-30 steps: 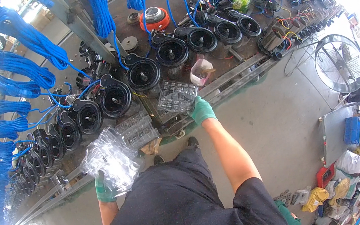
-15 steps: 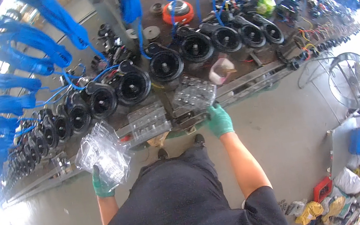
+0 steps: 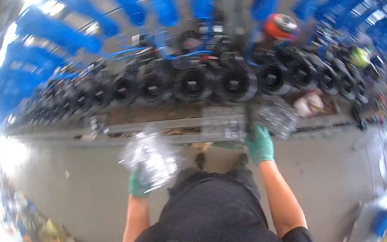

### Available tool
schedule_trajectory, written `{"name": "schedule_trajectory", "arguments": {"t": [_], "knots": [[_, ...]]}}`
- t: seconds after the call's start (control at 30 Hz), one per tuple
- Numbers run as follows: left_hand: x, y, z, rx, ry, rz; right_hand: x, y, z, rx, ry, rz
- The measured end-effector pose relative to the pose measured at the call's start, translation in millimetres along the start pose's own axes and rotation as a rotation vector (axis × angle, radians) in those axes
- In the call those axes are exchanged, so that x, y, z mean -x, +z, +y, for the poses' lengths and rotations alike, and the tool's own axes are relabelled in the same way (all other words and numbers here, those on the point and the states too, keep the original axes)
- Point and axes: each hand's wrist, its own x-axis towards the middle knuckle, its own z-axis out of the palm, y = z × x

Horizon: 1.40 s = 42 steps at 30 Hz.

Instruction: The person holds a bottle and pours liquid onto a series of circular components on a long assembly table, then places several small circular objects into clear plastic trays.

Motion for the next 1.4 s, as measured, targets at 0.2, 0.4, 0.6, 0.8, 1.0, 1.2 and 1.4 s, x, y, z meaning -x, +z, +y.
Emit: {"name": "schedule_trajectory", "arguments": {"t": [0.2, 0.4, 0.6, 0.8, 1.0, 1.2, 1.4], "knots": [[-45, -5, -5, -0.270, 0.091, -0.132, -19, 91, 33, 0.008, 0.315, 0.027], [-79, 49, -5, -0.171, -0.049, -0.280, 8, 0, -75, -1.031, 0.579, -0.176], [-109, 80, -54, -0.138, -0.312, -0.564, 84, -49, -113, -1.289, 0.668, -0.151], [-100, 190, -112, -0.232, -0.610, -0.864, 163, -95, -61, -1.656, 0.646, 0.080], [-61, 286, -198, -0.742, -0.450, -1.043, 226, -163, -4, -1.367, 0.380, 0.403], [-11, 397, -309, -0.886, -0.322, -1.375, 268, -264, 49, -1.486, 0.443, 0.486], [18, 464, -410, -0.874, -0.003, -1.566, 283, -322, 135, -1.374, 0.569, 0.648]]}}
